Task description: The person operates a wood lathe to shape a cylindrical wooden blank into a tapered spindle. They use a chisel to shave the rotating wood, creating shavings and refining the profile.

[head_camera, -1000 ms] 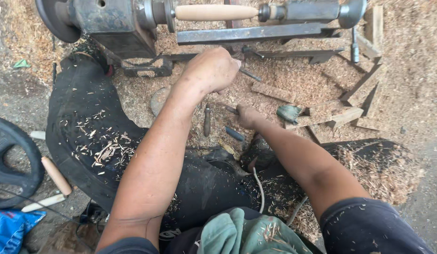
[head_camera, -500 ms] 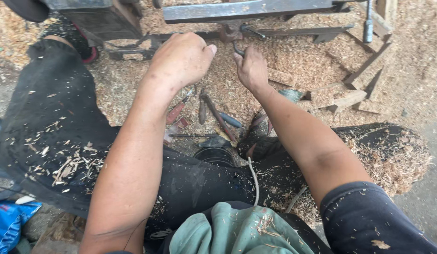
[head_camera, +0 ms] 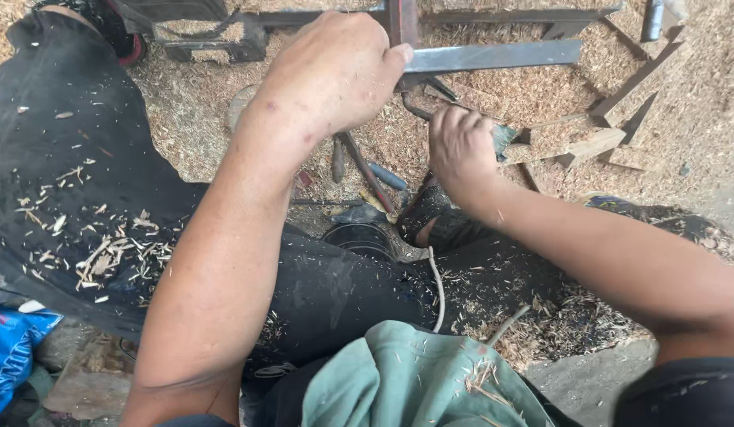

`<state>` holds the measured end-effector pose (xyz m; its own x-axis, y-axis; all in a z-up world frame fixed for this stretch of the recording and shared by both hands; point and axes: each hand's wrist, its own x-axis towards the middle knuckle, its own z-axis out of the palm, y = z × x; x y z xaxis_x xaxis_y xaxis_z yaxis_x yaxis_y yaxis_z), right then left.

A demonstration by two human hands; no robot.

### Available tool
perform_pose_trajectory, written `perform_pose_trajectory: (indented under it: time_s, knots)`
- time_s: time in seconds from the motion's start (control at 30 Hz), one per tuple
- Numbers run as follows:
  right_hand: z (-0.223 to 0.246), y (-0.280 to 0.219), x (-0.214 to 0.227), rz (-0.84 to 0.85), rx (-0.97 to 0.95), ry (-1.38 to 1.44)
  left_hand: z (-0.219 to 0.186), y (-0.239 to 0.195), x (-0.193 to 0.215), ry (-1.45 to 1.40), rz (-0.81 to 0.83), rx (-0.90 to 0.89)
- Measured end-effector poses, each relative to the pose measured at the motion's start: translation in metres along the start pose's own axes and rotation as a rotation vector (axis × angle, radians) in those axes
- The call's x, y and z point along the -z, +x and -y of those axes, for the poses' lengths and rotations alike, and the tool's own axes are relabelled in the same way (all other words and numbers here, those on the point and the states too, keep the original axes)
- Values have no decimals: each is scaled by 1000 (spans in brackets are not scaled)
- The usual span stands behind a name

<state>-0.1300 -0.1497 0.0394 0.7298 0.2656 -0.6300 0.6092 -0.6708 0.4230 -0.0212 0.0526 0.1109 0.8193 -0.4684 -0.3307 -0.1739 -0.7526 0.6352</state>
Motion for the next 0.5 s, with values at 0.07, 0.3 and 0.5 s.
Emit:
perform_pose_trajectory:
  time_s: [0.07, 0.3, 0.5]
  knots:
    - [16, -21, 4, -119, 204, -492, -3, 0, 1, -58, 20, 16]
    - [151, 36, -77, 445, 670, 352, -17, -12, 11, -137, 121, 123]
    - [213, 46, -138, 400, 574, 316, -2, -17, 8, -154, -8, 79]
